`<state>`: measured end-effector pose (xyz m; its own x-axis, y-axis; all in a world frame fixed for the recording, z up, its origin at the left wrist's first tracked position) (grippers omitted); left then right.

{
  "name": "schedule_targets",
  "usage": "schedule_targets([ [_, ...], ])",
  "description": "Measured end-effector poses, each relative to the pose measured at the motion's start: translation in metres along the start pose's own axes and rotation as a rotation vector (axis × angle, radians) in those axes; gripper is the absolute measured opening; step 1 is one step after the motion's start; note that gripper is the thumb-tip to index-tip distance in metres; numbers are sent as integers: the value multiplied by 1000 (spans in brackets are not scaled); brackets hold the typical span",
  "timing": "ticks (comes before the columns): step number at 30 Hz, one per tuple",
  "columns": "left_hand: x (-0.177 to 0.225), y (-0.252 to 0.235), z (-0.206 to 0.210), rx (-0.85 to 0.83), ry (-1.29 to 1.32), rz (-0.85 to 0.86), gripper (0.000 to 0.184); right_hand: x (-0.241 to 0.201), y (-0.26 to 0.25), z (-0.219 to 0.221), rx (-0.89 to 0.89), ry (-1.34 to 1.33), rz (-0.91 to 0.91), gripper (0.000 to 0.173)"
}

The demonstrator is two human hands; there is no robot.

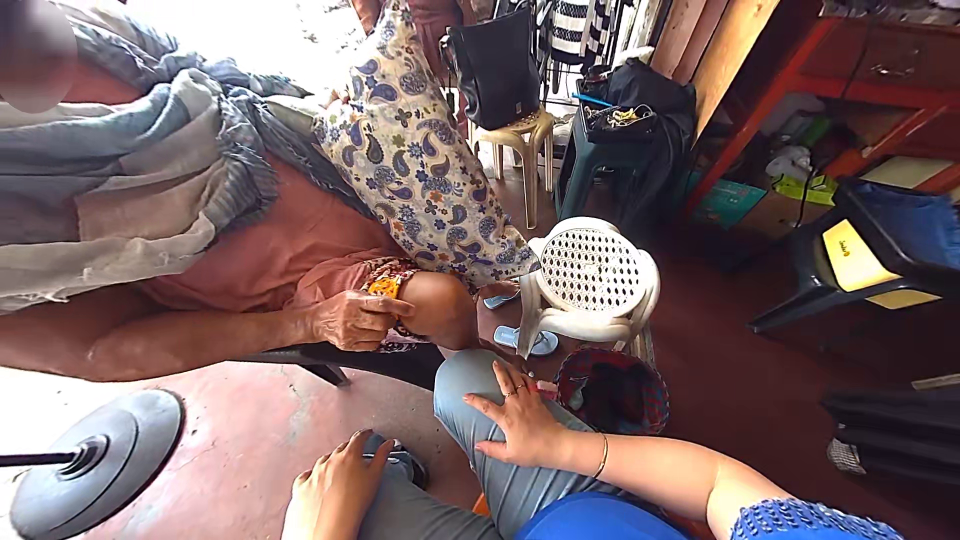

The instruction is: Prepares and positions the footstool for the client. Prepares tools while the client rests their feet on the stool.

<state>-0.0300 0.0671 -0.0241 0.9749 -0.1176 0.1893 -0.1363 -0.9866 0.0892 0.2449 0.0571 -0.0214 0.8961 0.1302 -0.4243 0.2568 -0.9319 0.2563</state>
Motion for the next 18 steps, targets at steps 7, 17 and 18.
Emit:
schedule_targets([
  [7,0,0,0,32,-1,-7,45,-6,3,1,-12,8,-15,75],
  [17,0,4,-4,37,24,-5,45,113,16,-38,134,-78,414,49],
  [18,1,5,-5,33,27,-7,45,155,23,-36,56,12,580,54],
])
Point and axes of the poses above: each hand's wrist, its own y-axis away from the middle knuckle, its own z-axis out of the palm, x = y × z, the point moved 8 cm from there along -y, towards the middle knuckle, and after that the axes turned 13 degrees about z, right-handed, at the moved point
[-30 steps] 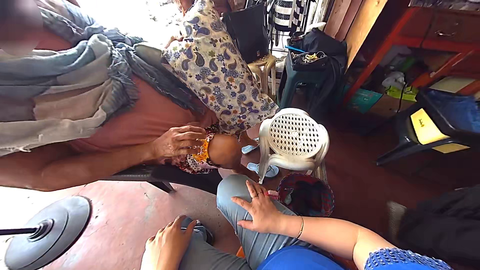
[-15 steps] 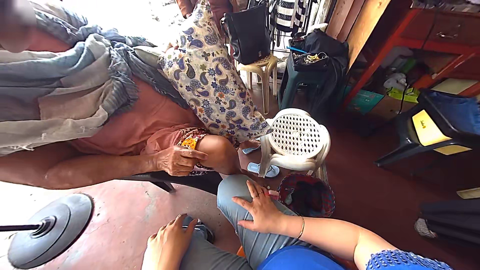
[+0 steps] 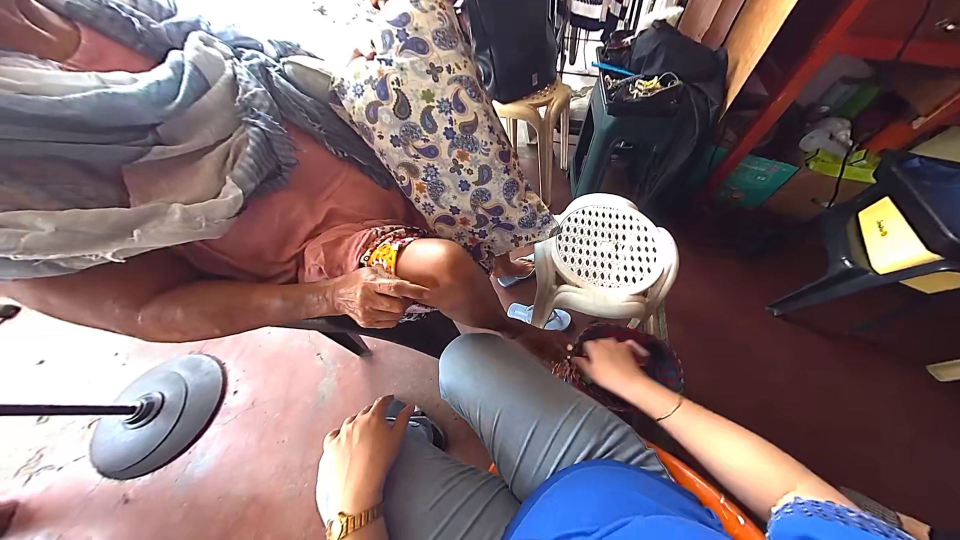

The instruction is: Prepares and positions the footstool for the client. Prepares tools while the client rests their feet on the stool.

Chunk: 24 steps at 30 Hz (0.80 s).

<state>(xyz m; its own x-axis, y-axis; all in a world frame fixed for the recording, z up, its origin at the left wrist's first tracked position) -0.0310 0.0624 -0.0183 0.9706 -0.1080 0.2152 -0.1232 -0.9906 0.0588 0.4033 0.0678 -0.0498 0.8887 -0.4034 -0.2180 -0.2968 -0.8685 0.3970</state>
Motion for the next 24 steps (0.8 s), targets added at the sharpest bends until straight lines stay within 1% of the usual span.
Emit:
schedule_targets([
  [1,1,0,-2,0,10,3,45,43,-14,-2,32,34,127,60],
  [2,2,0,-3,-4,17,1,45,86,-25,-8,121,19,216,69],
  [3,2,0,-4,-9,27,-1,45,128,-32,-13,203,-23,291,83],
  [4,3,0,-5,-16,35,-3,46,168,-35,-11,233,-104,361,95],
  [5,4,0,-6,-16,35,-2,46,201,-36,-1,190,-234,429,100],
  [6,5,-1,-7,-17,37,-3,46,224,-33,17,74,-429,497,96],
  [7,6,-2,-7,-24,38,-9,46,238,-29,42,-56,-666,566,84],
  [8,6,-3,-7,-37,33,-17,47,248,-22,68,-182,-878,652,70],
  [9,6,-4,-6,-47,24,-21,47,254,-15,90,-277,-1020,739,60],
  [10,6,-4,-6,-50,21,-22,46,257,-11,105,-327,-1091,793,56],
  [12,5,-5,-4,-53,8,-34,46,258,-4,114,-390,-1114,844,53],
  [15,3,-5,-2,-51,-3,-38,47,257,8,115,-455,-1103,857,53],
  [17,2,-5,-2,-46,-10,-35,46,253,11,113,-447,-1082,853,54],
  [24,0,-3,-2,-34,13,-37,45,258,2,120,-311,-1055,831,54],
])
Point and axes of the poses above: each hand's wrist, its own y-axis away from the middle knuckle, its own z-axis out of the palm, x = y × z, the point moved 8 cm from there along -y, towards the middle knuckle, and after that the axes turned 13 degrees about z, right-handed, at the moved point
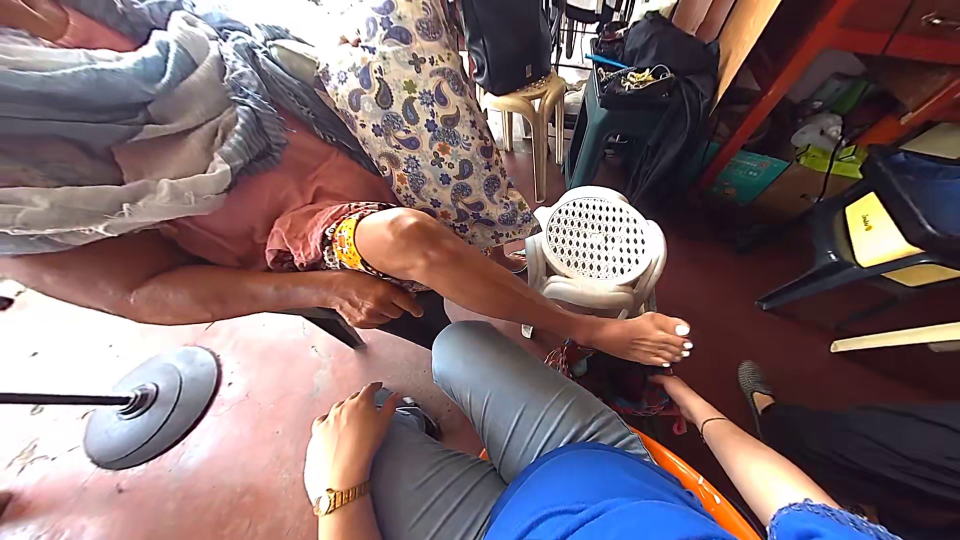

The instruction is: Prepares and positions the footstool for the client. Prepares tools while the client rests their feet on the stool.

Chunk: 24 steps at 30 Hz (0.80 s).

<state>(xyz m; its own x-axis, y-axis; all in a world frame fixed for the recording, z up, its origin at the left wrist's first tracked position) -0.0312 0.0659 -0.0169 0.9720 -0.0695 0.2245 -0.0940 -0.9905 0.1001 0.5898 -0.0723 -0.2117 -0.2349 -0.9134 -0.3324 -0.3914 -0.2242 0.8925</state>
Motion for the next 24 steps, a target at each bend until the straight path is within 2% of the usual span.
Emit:
schedule_targets([
  [8,-2,1,-1,31,17,5,46,-2,6,-1,92,29,-1,50],
  [24,-5,2,1,55,0,23,46,-3,14,0,112,26,-10,48],
])
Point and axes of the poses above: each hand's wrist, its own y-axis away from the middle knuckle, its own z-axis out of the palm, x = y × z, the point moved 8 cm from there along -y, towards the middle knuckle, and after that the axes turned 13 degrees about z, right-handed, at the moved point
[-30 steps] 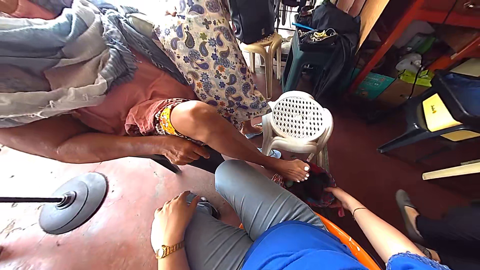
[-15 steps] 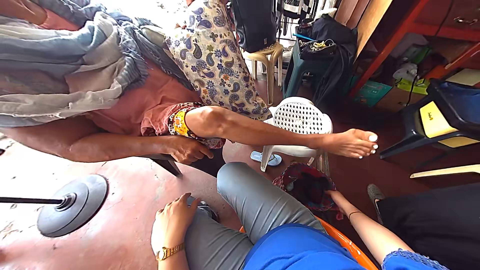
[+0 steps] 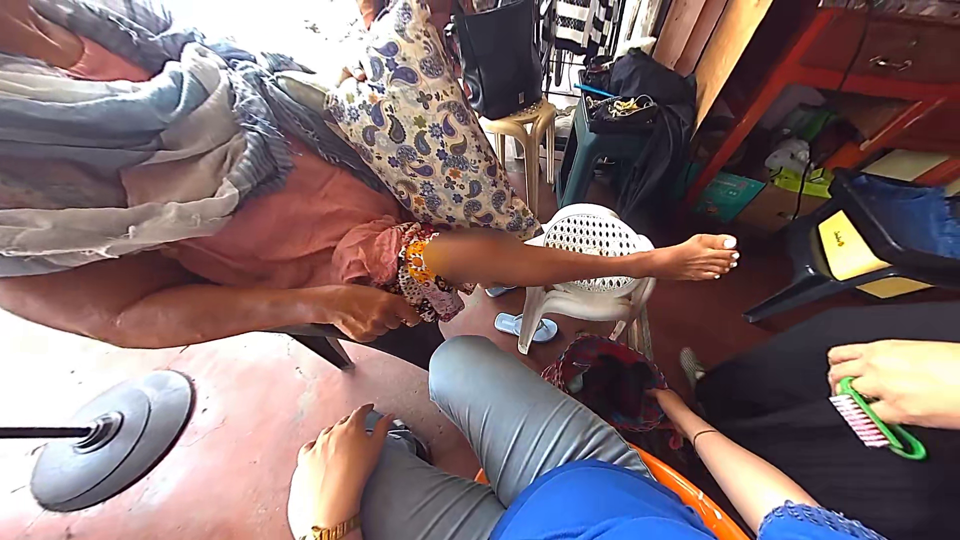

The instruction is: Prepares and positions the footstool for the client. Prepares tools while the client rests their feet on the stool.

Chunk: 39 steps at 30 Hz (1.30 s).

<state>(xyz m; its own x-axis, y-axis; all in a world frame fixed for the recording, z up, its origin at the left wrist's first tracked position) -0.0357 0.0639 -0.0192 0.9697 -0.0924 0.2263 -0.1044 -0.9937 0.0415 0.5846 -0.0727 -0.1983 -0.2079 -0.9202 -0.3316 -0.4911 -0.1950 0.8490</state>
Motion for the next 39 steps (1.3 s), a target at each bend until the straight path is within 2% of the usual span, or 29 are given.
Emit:
schedule_targets([
  [4,-1,1,0,3,8,6,45,-5,0,-2,42,52,-31,48],
  [6,-2,0,1,20,7,17,45,-28,13,-11,205,176,-221,54],
  [9,-1,1,1,14,13,13,45,-74,48,-20,490,325,-628,59],
  [10,-1,0,1,14,15,14,46,-90,64,-18,517,314,-718,63],
  [12,-1,0,0,22,11,28,47,-124,94,-11,444,198,-810,86],
  [13,0,1,0,25,13,35,47,-141,103,-7,351,103,-811,98],
  [14,0,0,-1,26,15,37,47,-157,105,-1,231,-14,-792,102],
  [16,2,1,-2,26,19,37,47,-184,97,12,69,-234,-750,94],
  [18,1,0,-1,36,19,42,47,-202,87,24,85,-320,-719,93],
  [21,-2,1,1,28,-2,37,47,-209,86,31,141,-291,-680,97],
  [29,-2,-5,2,-18,-4,20,48,-225,113,69,73,-267,-651,103],
  [35,3,-5,-1,-23,-1,21,46,-226,133,113,108,-186,-569,113],
  [39,1,-2,0,-12,-9,25,45,-224,131,118,138,-215,-539,115],
])
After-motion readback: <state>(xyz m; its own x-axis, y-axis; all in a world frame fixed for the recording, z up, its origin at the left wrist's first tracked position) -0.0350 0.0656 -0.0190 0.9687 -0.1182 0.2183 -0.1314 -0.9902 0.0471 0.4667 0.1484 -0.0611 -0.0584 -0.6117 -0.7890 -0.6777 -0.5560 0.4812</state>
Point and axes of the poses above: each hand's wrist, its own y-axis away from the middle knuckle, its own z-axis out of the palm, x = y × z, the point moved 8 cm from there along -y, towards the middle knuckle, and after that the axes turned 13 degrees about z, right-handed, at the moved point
